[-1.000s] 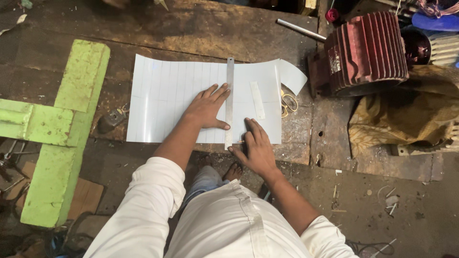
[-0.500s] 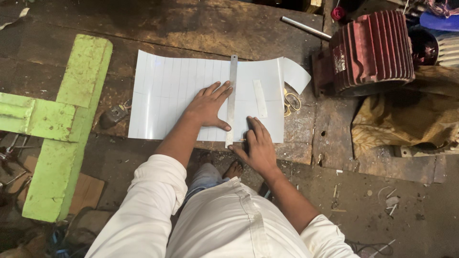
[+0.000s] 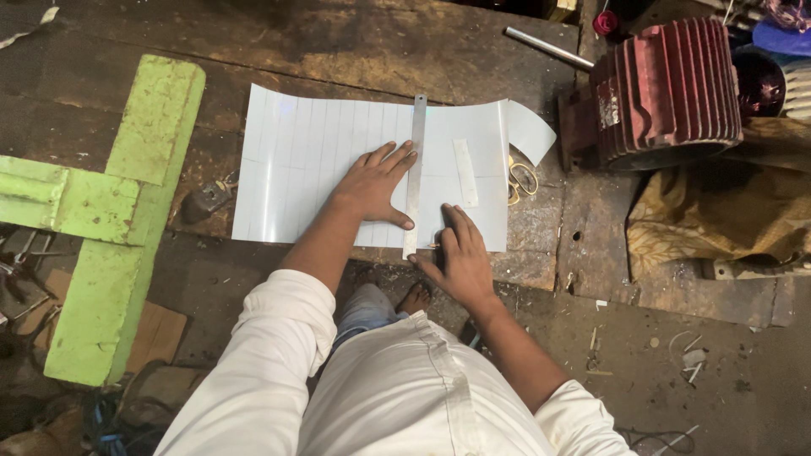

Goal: The person marks a white sheet with a ruler and pencil, then uses scissors to cut the sheet into multiple strips. The person holds the sheet and cuts along the marked lines, separating the material into smaller pieces.

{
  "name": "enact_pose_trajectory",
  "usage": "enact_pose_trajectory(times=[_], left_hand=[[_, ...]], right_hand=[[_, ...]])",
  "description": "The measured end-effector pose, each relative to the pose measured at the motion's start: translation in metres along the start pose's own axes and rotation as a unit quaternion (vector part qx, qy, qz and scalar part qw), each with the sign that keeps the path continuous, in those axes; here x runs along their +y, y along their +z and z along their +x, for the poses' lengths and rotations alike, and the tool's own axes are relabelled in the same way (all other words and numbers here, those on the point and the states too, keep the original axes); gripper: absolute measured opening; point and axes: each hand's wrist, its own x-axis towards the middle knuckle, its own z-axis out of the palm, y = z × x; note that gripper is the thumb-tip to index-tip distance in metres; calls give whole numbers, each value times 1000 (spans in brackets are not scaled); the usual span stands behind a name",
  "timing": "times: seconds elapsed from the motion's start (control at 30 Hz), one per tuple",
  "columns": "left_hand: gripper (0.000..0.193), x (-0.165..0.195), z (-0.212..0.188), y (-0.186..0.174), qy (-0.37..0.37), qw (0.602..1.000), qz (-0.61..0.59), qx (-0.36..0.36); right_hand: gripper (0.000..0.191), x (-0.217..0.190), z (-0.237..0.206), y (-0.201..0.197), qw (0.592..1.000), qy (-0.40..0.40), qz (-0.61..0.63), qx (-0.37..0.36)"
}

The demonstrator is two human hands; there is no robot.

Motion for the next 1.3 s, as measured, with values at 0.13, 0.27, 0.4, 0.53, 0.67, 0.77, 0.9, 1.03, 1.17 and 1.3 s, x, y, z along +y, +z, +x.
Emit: enact_pose_trajectory(times=[0.13,0.27,0.4,0.53,0.67,0.77,0.9,1.03,1.17,1.3], left_hand=[[137,1,-1,-2,7,1000,-3,8],[139,3,0,-4,-11,1000,-1,-11],[137,2,-1,-3,3,1000,-3,10],[137,0,-2,0,8,1000,-6,19],[136,-1,0,1,6,1000,-5,14],[137,-1,-1,0,5,1000,-4,14],[137,0,-1,-2,1,1000,0,9],[137,4,2,-1,-6,1000,24,-6],[141,10,10,1,-34,995,90,-39],[143,13,14,4,-39,992,107,-45]], right_hand=[[56,0,-1,0,1000,-3,-1,0],[56,0,1,-1,1000,-6,-2,-3],[54,-1,1,0,1000,-5,-4,-6],[53,0,-1,2,1000,-11,-4,-3],[53,1,0,2,1000,-14,-3,1],[53,1,0,2,1000,-13,-2,-2],[54,1,0,3,1000,-15,-3,-1],[45,2,-1,1,999,17,29,-27],[30,4,5,-4,996,36,81,6],[16,3,26,-1,995,80,49,-25]])
